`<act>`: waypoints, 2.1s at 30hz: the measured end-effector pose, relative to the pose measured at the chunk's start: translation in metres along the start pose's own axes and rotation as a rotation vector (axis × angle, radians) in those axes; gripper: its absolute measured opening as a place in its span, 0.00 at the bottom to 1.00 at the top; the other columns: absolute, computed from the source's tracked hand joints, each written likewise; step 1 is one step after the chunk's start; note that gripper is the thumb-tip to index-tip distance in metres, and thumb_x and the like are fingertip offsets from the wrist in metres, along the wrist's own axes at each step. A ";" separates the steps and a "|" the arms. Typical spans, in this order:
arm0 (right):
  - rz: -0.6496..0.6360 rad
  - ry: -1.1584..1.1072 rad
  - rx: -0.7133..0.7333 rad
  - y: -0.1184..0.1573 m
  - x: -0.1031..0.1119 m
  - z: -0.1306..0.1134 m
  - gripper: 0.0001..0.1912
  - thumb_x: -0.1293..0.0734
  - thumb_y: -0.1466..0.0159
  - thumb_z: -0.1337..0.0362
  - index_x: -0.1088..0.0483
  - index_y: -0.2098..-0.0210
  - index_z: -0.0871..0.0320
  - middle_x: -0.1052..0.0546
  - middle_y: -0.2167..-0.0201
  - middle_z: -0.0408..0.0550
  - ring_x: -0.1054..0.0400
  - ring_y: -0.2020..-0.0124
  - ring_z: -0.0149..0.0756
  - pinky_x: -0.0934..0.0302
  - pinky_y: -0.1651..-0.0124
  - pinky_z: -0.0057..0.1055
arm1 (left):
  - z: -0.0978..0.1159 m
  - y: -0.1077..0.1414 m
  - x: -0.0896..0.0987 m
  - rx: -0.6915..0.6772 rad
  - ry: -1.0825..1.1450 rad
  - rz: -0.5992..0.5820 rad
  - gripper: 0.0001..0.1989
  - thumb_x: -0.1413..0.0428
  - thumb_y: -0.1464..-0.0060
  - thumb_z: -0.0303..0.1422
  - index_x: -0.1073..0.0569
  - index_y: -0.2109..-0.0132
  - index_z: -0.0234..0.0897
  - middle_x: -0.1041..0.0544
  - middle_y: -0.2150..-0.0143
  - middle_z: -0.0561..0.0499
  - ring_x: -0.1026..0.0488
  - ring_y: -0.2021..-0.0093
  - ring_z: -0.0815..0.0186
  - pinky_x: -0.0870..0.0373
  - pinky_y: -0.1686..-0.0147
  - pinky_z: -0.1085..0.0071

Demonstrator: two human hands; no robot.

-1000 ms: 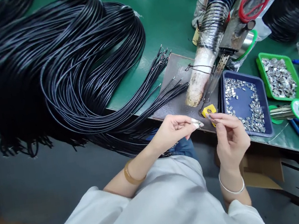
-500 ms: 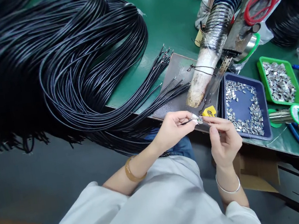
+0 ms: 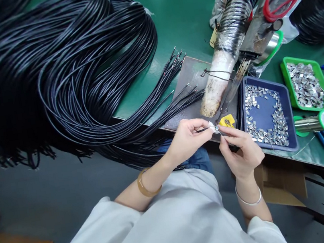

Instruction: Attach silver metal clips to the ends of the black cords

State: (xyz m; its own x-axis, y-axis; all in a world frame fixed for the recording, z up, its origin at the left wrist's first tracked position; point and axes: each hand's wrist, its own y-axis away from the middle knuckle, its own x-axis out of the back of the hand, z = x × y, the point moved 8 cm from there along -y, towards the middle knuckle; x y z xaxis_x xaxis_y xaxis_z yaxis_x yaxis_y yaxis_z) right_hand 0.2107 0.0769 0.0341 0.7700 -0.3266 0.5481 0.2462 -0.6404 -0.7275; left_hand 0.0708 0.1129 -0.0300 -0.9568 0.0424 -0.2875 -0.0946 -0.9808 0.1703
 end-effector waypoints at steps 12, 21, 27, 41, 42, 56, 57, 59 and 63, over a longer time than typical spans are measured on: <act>0.015 -0.061 0.004 -0.004 -0.002 0.002 0.15 0.27 0.44 0.79 0.29 0.63 0.56 0.17 0.57 0.47 0.20 0.60 0.33 0.24 0.57 0.28 | 0.000 -0.003 0.002 0.012 0.031 0.009 0.05 0.37 0.53 0.29 0.20 0.69 0.30 0.21 0.70 0.50 0.28 0.69 0.71 0.30 0.66 0.77; 0.034 0.005 -0.069 -0.010 -0.003 0.003 0.12 0.27 0.41 0.75 0.28 0.62 0.54 0.18 0.57 0.47 0.21 0.59 0.34 0.23 0.55 0.32 | 0.002 -0.002 0.001 0.072 0.073 0.086 0.07 0.36 0.56 0.29 0.20 0.68 0.29 0.19 0.70 0.48 0.25 0.70 0.70 0.26 0.67 0.76; 0.029 -0.024 -0.086 -0.013 -0.002 0.000 0.13 0.27 0.42 0.76 0.26 0.61 0.55 0.18 0.56 0.47 0.21 0.58 0.35 0.23 0.55 0.32 | 0.007 -0.001 0.001 0.037 0.060 0.060 0.06 0.37 0.54 0.30 0.19 0.68 0.30 0.20 0.71 0.50 0.25 0.70 0.70 0.25 0.66 0.76; 0.034 0.000 -0.105 -0.015 -0.002 -0.001 0.13 0.27 0.41 0.76 0.25 0.61 0.53 0.18 0.58 0.44 0.21 0.59 0.34 0.24 0.54 0.31 | 0.015 0.003 -0.001 -0.005 -0.028 0.048 0.05 0.38 0.52 0.29 0.20 0.68 0.30 0.25 0.75 0.53 0.37 0.78 0.77 0.36 0.77 0.80; 0.035 0.008 -0.104 -0.016 -0.002 -0.002 0.13 0.27 0.41 0.76 0.25 0.61 0.52 0.18 0.58 0.44 0.21 0.59 0.33 0.24 0.54 0.30 | 0.016 0.004 -0.001 -0.014 -0.034 0.045 0.05 0.38 0.52 0.29 0.19 0.68 0.30 0.25 0.75 0.53 0.37 0.78 0.76 0.36 0.77 0.80; 0.051 0.050 0.015 -0.008 0.002 -0.008 0.17 0.26 0.44 0.78 0.26 0.59 0.55 0.17 0.58 0.46 0.20 0.60 0.33 0.24 0.56 0.28 | 0.009 0.008 -0.004 -0.001 -0.033 -0.037 0.05 0.40 0.47 0.30 0.24 0.66 0.31 0.32 0.76 0.56 0.41 0.77 0.77 0.41 0.76 0.80; 0.058 0.026 -0.030 -0.009 0.003 -0.005 0.16 0.26 0.43 0.78 0.25 0.60 0.55 0.17 0.59 0.45 0.20 0.61 0.33 0.24 0.56 0.28 | 0.010 0.010 -0.003 -0.009 -0.052 -0.037 0.06 0.39 0.46 0.31 0.25 0.66 0.31 0.33 0.76 0.56 0.41 0.77 0.77 0.42 0.76 0.79; 0.058 -0.067 -0.157 -0.010 0.002 0.004 0.13 0.27 0.42 0.77 0.25 0.62 0.55 0.17 0.62 0.44 0.21 0.63 0.33 0.24 0.58 0.30 | 0.009 0.014 -0.004 -0.004 -0.061 -0.078 0.08 0.40 0.44 0.33 0.25 0.66 0.30 0.33 0.76 0.55 0.40 0.77 0.76 0.42 0.76 0.78; 0.045 -0.114 -0.206 -0.011 0.000 0.005 0.13 0.27 0.42 0.78 0.25 0.62 0.55 0.18 0.64 0.44 0.21 0.64 0.33 0.25 0.59 0.30 | 0.006 0.017 -0.006 0.017 0.003 -0.159 0.10 0.42 0.40 0.35 0.25 0.64 0.30 0.32 0.76 0.55 0.40 0.78 0.77 0.42 0.77 0.78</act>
State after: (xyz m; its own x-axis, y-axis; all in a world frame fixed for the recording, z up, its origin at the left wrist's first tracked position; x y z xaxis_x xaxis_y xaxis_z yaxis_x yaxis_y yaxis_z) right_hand 0.2110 0.0870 0.0405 0.8418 -0.2850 0.4585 0.0941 -0.7588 -0.6444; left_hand 0.0735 0.0971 -0.0192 -0.9285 0.1961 -0.3152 -0.2494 -0.9585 0.1384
